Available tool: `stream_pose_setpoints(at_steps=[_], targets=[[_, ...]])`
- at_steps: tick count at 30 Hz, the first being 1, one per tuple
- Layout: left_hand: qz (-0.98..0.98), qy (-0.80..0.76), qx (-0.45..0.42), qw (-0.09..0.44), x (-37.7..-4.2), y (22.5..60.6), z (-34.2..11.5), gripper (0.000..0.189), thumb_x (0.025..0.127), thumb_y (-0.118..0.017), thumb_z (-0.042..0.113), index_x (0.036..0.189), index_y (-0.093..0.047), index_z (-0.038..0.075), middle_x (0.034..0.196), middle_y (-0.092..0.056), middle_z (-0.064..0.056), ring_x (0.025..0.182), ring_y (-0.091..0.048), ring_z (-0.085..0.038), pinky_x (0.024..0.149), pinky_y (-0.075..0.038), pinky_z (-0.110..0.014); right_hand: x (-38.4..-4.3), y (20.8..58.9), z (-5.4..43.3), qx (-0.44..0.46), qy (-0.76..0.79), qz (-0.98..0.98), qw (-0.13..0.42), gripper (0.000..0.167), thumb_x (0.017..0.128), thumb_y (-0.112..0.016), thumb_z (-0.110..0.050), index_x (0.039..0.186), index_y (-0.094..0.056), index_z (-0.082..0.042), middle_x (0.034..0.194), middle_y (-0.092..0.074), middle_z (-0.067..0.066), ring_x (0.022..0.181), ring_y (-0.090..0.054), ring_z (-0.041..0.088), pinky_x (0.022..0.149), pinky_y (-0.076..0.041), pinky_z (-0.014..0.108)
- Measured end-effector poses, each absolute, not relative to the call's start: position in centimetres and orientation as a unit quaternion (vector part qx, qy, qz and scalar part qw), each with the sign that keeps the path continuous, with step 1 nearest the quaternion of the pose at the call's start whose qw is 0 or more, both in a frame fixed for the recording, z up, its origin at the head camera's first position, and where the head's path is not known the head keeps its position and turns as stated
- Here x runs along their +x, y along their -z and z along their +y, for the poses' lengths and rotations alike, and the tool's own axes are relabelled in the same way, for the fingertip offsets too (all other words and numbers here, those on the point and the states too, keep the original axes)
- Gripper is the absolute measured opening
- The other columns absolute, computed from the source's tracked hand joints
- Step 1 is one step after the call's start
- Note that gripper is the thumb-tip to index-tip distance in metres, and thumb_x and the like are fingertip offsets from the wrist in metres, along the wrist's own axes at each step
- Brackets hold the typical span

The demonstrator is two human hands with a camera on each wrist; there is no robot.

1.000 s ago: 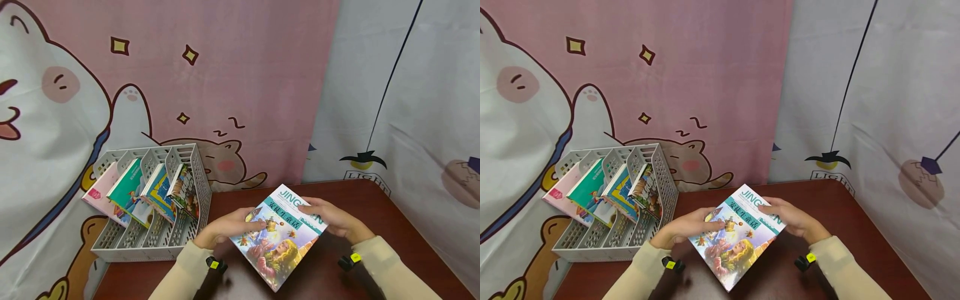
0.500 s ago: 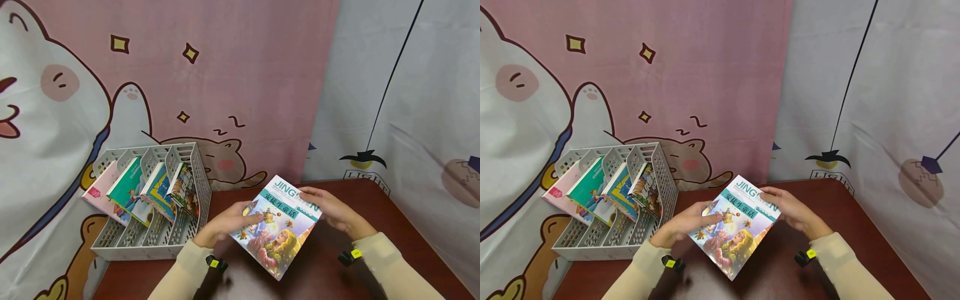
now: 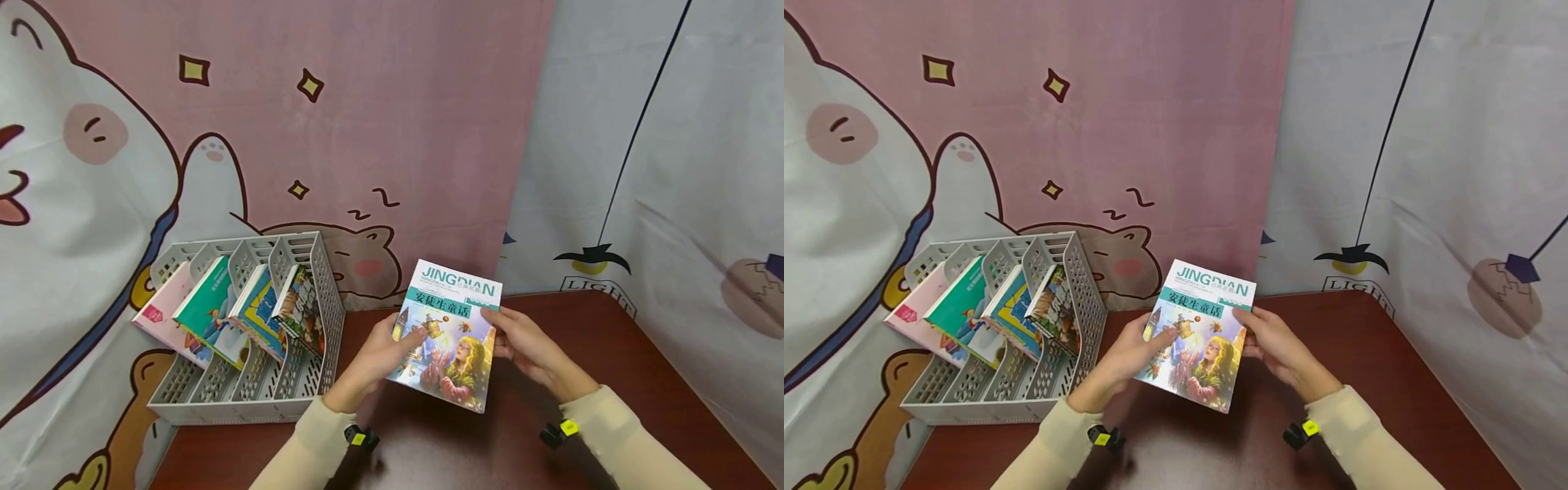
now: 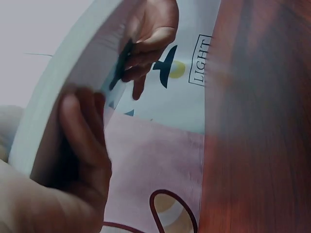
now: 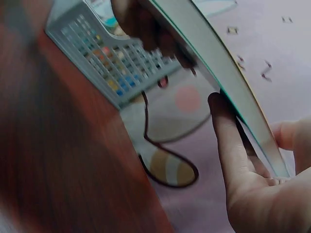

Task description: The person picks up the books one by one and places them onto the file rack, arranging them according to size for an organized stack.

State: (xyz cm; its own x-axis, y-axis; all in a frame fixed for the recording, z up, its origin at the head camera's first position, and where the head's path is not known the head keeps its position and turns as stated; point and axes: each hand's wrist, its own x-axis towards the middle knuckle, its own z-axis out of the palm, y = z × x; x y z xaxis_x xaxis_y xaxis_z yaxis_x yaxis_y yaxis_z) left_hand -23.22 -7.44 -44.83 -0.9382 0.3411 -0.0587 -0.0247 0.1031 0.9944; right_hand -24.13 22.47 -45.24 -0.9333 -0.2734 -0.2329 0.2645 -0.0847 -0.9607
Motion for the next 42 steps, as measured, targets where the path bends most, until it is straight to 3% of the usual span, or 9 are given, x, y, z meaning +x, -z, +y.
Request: stream_pose_setpoints(at_steps=[6, 10, 19, 25, 31, 42], targets=[[0.738, -0.673, 0.041, 0.023, -22.9, 45.2, -6.0, 0.041, 0.107, -0.074, 0.032, 0.136, -0.064, 0.005, 0.108, -0.077, -0.013, 0.085, -0.073, -0.014, 0.074, -0.063, -0.029, -22.6, 45.0, 19.1, -0.002, 0.734, 0.651, 0.192, 0.067, 0.116, -0.054, -0.049, 0.164, -0.037, -0.006, 0.124, -0.075, 0.003, 0.106, -0.077, 0.013, 0.088, -0.067, 0.033], [0.729, -0.685, 0.007, -0.007, -22.6, 46.0, -5.0, 0.039, 0.106, -0.074, 0.03, 0.132, -0.062, 0.003, 0.107, -0.077, -0.014, 0.082, -0.074, -0.014, 0.072, -0.062, -0.028, -22.0, 45.5, 17.4, 0.005, 0.732, 0.659, 0.171, 0.062, 0.116, -0.054, -0.048, 0.163, -0.038, -0.01, 0.119, -0.076, 0.0, 0.102, -0.076, 0.012, 0.086, -0.064, 0.029], [0.723, -0.69, -0.012, -0.01, -22.2, 46.9, -4.7, 0.039, 0.106, -0.074, 0.032, 0.132, -0.062, 0.005, 0.106, -0.078, -0.013, 0.081, -0.074, -0.014, 0.071, -0.062, -0.029, -22.1, 46.6, 16.5, -0.005, 0.73, 0.672, 0.12, 0.055, 0.117, -0.055, -0.04, 0.159, -0.041, -0.007, 0.107, -0.076, -0.001, 0.085, -0.073, 0.01, 0.074, -0.062, 0.026], [0.721, -0.692, 0.005, 0.028, -22.3, 46.9, -5.2, 0.044, 0.109, -0.07, 0.034, 0.139, -0.058, 0.005, 0.112, -0.078, -0.012, 0.085, -0.074, -0.012, 0.075, -0.062, -0.028, -22.6, 46.9, 17.1, -0.018, 0.726, 0.678, 0.114, 0.057, 0.117, -0.056, -0.039, 0.16, -0.04, -0.006, 0.11, -0.074, 0.001, 0.089, -0.073, 0.009, 0.075, -0.063, 0.027], [0.717, -0.695, -0.005, 0.053, -23.1, 46.5, -5.6, 0.044, 0.111, -0.065, 0.04, 0.142, -0.055, 0.01, 0.101, -0.077, -0.009, 0.08, -0.073, -0.013, 0.071, -0.06, -0.029, -22.5, 46.8, 18.3, -0.029, 0.716, 0.685, 0.129, 0.062, 0.116, -0.058, -0.042, 0.161, -0.038, -0.004, 0.11, -0.075, 0.001, 0.09, -0.074, 0.01, 0.076, -0.064, 0.028], [0.671, -0.741, -0.026, 0.024, -25.6, 45.6, -6.8, 0.051, 0.105, -0.075, 0.05, 0.143, -0.06, 0.019, 0.103, -0.081, -0.004, 0.083, -0.077, -0.016, 0.077, -0.062, -0.031, -21.8, 47.3, 19.7, -0.109, 0.66, 0.73, 0.141, 0.058, 0.115, -0.06, -0.04, 0.157, -0.044, -0.003, 0.119, -0.073, 0.014, 0.097, -0.077, 0.019, 0.082, -0.067, 0.032]])
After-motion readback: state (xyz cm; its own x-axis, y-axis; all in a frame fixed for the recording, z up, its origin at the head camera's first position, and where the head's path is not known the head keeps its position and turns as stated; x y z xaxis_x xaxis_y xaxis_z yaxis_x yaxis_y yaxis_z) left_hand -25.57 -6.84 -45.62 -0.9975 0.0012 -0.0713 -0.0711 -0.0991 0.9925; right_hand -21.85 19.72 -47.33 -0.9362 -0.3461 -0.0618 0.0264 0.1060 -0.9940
